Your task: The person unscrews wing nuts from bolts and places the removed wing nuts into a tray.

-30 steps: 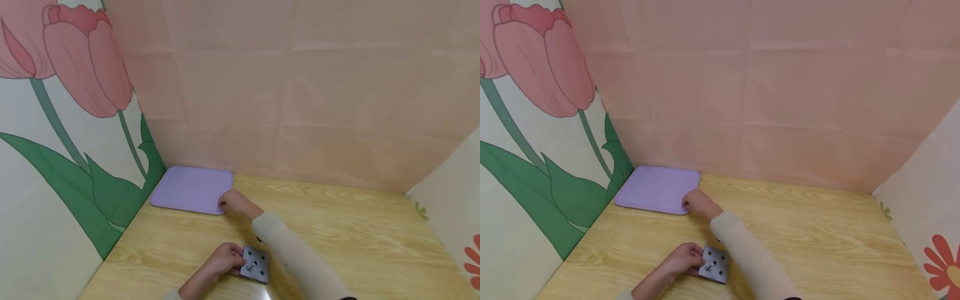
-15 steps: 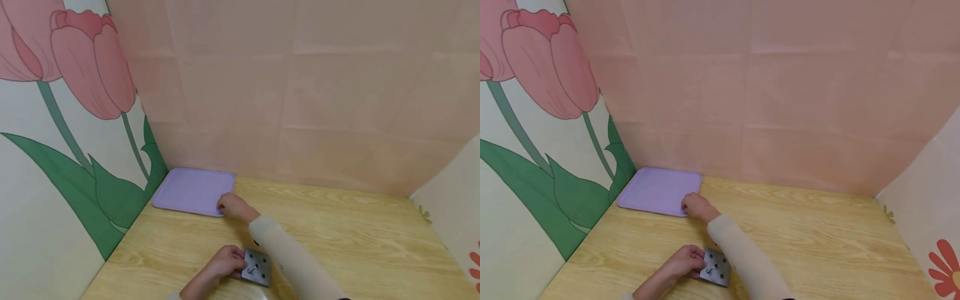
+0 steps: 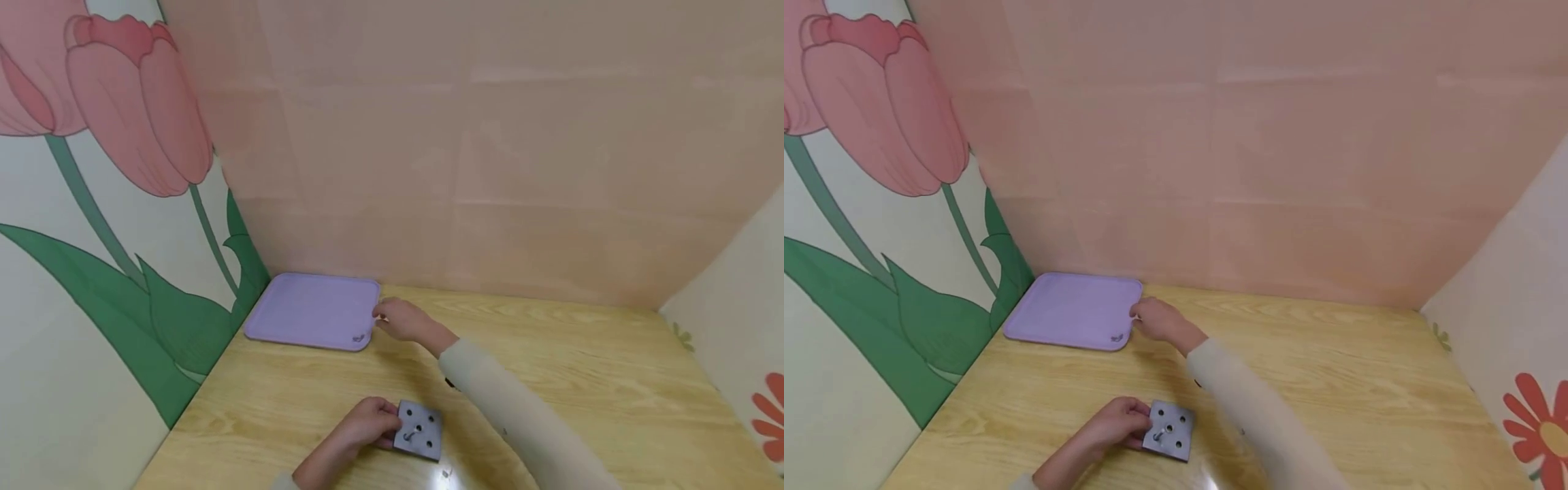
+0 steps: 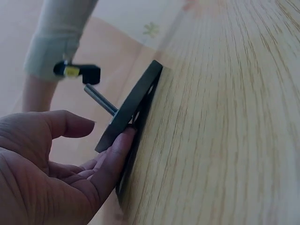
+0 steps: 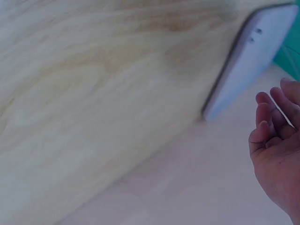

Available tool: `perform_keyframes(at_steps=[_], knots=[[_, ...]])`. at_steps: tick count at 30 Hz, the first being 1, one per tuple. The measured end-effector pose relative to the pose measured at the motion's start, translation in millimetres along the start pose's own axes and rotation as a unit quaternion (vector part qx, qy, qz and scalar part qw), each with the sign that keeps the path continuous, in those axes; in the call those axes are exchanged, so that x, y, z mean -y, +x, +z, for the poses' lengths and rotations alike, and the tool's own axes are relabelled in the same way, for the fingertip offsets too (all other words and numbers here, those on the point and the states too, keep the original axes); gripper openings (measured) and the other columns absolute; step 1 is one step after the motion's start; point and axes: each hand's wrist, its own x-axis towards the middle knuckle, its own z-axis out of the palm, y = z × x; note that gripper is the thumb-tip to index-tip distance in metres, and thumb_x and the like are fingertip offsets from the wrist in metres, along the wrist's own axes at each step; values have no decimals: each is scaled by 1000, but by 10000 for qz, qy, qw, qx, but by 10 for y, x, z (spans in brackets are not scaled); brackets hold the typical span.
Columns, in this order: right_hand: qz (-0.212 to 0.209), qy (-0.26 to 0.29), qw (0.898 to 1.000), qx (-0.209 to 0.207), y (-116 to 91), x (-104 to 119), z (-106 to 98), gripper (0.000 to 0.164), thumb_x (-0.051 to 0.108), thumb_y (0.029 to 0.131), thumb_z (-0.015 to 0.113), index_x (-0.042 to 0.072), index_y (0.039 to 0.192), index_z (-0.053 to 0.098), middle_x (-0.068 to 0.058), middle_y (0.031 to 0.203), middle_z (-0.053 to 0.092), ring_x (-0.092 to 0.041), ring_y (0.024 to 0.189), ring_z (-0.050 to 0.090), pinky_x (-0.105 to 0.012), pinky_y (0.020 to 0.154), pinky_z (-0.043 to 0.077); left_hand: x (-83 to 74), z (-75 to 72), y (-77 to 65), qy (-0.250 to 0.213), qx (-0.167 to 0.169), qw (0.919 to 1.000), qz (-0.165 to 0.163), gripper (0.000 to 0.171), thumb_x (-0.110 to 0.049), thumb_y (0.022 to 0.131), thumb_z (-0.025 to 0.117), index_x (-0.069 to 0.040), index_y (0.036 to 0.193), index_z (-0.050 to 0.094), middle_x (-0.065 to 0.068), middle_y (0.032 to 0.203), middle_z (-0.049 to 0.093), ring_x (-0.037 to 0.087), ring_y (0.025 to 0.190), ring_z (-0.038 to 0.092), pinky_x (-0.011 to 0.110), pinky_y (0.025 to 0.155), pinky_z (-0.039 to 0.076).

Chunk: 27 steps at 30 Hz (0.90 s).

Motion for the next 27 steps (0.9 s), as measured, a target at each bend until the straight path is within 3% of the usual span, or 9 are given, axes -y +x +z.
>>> perform_keyframes(at_steps=[7,13,18,21,24,27], knots=[[489,452,9977,-150,-503,-132,-217,31,21,103,58,3,126,65,-11,115,68,-28,107,64,-44,91,55,-34,-1,-26,69,55,9999,95,34,-5,87,62,10,116,60,10,92,71,21,80,69,37,68,62],[976,520,9935,-261,-1008,-327,-261,40,29,107,49,1,134,60,-16,128,64,-35,122,59,-52,102,49,-131,-19,-83,641,169,9974,265,32,-2,89,58,12,117,60,10,94,68,21,83,67,37,72,62],[1341,667,9877,-455,-1388,-399,-301,53,38,109,39,-2,140,53,-24,140,56,-44,134,48,-61,114,35,-205,-4,-151,1381,148,9884,610,25,-2,89,57,12,109,63,6,84,63,16,74,56,22,61,47],[1545,743,9834,-589,-1573,-395,-336,58,43,109,36,-2,142,50,-25,142,53,-46,135,46,-62,111,37,-230,-8,-186,1736,151,9815,787,18,-3,89,56,10,100,64,3,78,57,14,69,50,21,57,38],[1620,783,9812,-705,-1729,-374,-366,58,43,109,36,-2,143,50,-26,141,54,-47,133,47,-63,108,39,-256,-35,-211,2040,127,9745,930,21,-5,88,55,10,100,64,2,77,54,15,71,48,24,62,40],[1655,777,9800,-789,-1881,-353,-360,57,41,109,37,-2,143,49,-25,140,55,-46,131,49,-63,106,41,-289,-85,-222,2226,172,9705,913,33,-9,90,55,14,113,62,7,84,60,19,77,53,32,72,49]])
